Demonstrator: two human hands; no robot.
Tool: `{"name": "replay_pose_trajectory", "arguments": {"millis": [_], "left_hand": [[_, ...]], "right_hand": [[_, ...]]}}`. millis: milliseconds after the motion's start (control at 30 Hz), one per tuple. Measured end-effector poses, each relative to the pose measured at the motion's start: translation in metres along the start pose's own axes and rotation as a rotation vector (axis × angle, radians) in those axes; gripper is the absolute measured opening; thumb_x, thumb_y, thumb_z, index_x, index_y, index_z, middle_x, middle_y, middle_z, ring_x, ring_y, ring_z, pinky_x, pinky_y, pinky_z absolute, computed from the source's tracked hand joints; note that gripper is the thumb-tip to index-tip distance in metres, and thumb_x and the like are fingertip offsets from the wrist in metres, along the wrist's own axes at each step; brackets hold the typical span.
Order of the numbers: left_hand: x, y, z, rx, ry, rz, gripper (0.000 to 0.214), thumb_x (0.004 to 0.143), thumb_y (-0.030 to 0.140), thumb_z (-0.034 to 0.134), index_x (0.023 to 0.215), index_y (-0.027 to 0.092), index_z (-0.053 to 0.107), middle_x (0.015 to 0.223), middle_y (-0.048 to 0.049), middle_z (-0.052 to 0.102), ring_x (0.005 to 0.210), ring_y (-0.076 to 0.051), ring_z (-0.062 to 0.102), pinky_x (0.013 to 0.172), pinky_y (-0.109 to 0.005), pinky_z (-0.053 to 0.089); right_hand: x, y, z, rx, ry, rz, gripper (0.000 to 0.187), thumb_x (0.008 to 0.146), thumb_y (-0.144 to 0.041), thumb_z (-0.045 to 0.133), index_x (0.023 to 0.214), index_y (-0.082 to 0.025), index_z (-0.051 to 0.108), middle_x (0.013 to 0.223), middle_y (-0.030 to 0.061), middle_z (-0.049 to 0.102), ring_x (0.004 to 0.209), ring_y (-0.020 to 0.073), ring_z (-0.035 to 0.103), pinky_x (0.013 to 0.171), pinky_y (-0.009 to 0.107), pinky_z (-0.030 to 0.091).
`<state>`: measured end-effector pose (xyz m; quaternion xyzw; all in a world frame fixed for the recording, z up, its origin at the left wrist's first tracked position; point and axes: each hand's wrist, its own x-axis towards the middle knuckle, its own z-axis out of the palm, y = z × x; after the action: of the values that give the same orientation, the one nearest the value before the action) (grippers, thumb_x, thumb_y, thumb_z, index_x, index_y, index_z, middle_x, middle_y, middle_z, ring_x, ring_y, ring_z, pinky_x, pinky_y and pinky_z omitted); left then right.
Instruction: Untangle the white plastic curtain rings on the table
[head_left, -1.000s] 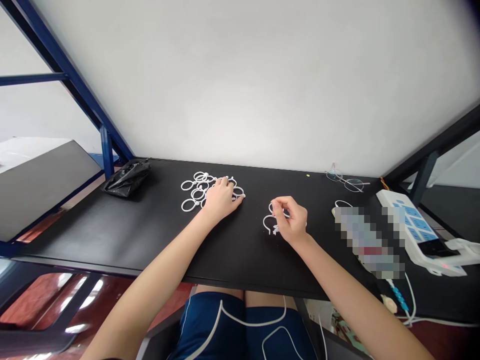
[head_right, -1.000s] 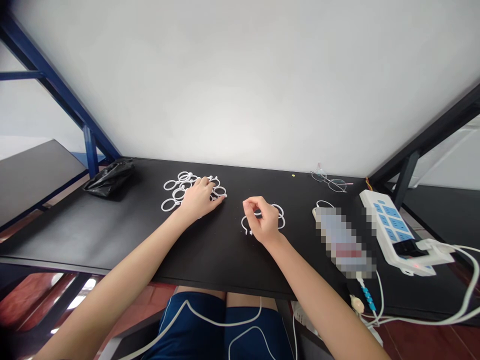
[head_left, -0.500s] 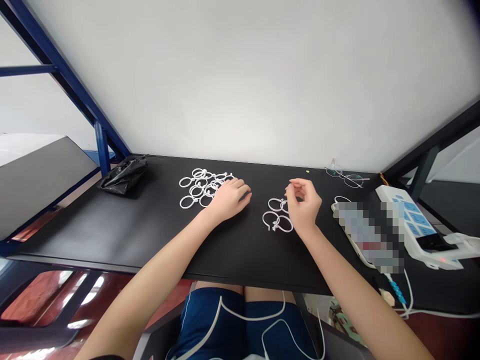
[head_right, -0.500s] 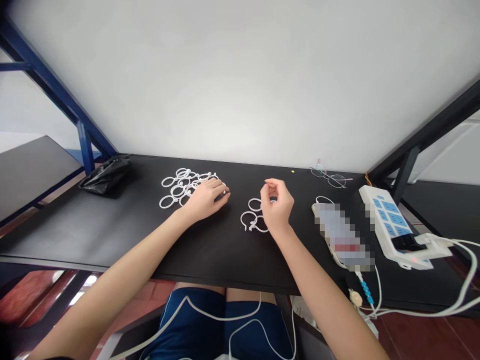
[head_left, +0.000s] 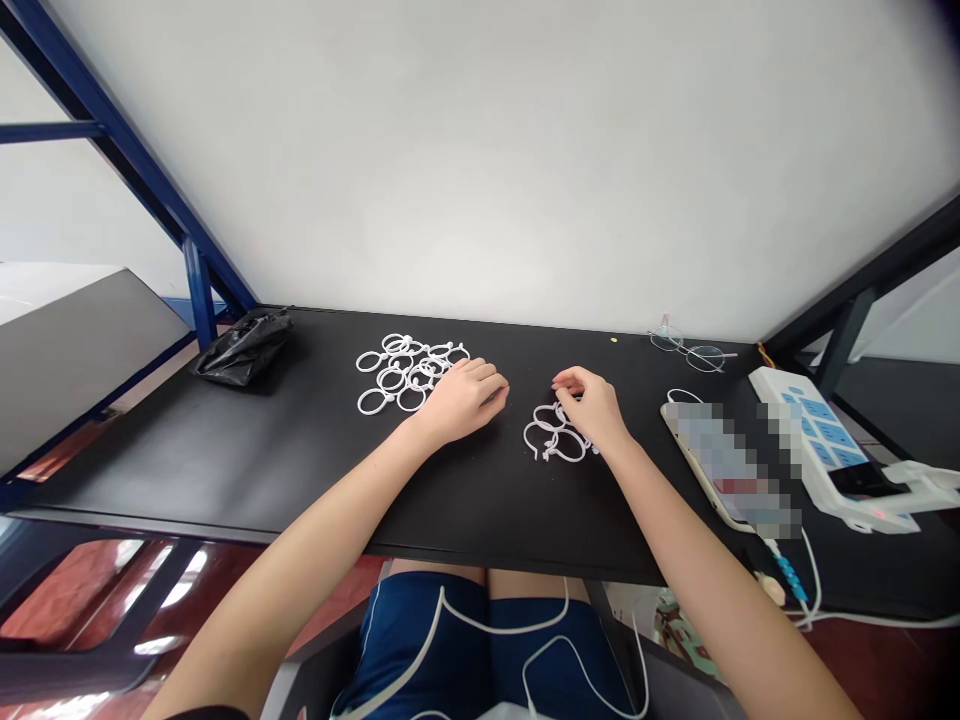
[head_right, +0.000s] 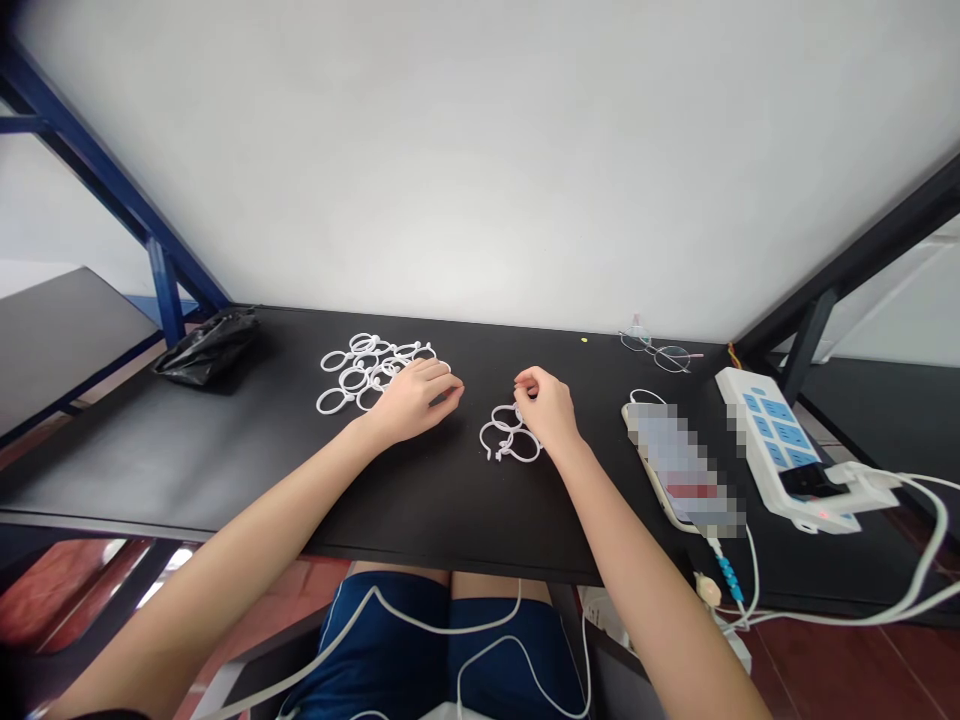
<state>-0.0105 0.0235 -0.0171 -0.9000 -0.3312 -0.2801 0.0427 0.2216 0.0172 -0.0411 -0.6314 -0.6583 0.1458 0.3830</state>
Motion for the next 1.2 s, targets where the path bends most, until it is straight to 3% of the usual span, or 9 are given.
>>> {"name": "replay_pose_trajectory", "arguments": {"millis": [133,400,567,733,933,1200], "left_hand": [[0.0,0.001,-0.001,-0.011,0.019,-0.002,0.026,0.096,0.022,0.039,0.084,0.017,0.061,0.074,-0.0043,0.061,0.071,-0.016,0.053,0.07,-0.03,0.04],[0.0,-0.001,0.001,0.015,0.082,0.008,0.024,0.094,0.02,0.041,0.08,0.016,0.06,0.07,-0.0037,0.06,0.068,-0.016,0.051,0.067,-0.029,0.04],[0.0,-0.001,0.003,0.024,0.115,0.023,0.024,0.094,0.019,0.042,0.078,0.016,0.06,0.069,-0.0031,0.059,0.067,-0.015,0.05,0.066,-0.028,0.04],[0.0,-0.001,0.002,0.037,0.125,0.028,0.024,0.094,0.02,0.042,0.077,0.016,0.059,0.068,-0.0027,0.059,0.066,-0.015,0.05,0.065,-0.028,0.04],[0.001,0.001,0.002,0.047,0.129,0.024,0.024,0.094,0.02,0.043,0.077,0.016,0.059,0.067,-0.0025,0.059,0.065,-0.014,0.05,0.064,-0.028,0.04],[-0.001,0.004,0.004,-0.017,0.128,0.062,0.022,0.095,0.024,0.045,0.082,0.016,0.061,0.07,-0.0027,0.061,0.067,-0.014,0.053,0.066,-0.028,0.042]], "right_hand": [[-0.001,-0.004,-0.003,0.04,-0.078,0.004,0.015,0.069,-0.017,0.061,0.082,-0.019,0.068,0.08,0.0036,0.072,0.066,0.0163,0.064,0.066,0.032,0.053],[-0.001,-0.008,-0.009,0.081,-0.264,0.103,0.028,0.06,-0.013,0.062,0.085,-0.02,0.07,0.096,0.005,0.072,0.085,0.0206,0.064,0.069,0.03,0.052],[-0.006,-0.019,-0.005,0.032,-0.199,0.079,0.026,0.061,-0.007,0.055,0.08,-0.02,0.066,0.09,0.003,0.071,0.073,0.0162,0.061,0.07,0.03,0.05],[-0.008,-0.02,0.0,0.09,-0.111,0.019,0.022,0.061,-0.007,0.053,0.076,-0.02,0.064,0.083,0.0024,0.07,0.074,0.0182,0.064,0.073,0.032,0.051],[-0.007,-0.018,0.003,0.322,0.011,0.002,0.016,0.066,-0.011,0.057,0.077,-0.018,0.065,0.082,0.0042,0.068,0.077,0.0196,0.066,0.074,0.035,0.054],[-0.014,-0.028,0.01,0.516,0.025,-0.07,0.006,0.074,-0.019,0.067,0.078,-0.018,0.063,0.079,0.0033,0.066,0.073,0.0174,0.065,0.071,0.033,0.056]]}}
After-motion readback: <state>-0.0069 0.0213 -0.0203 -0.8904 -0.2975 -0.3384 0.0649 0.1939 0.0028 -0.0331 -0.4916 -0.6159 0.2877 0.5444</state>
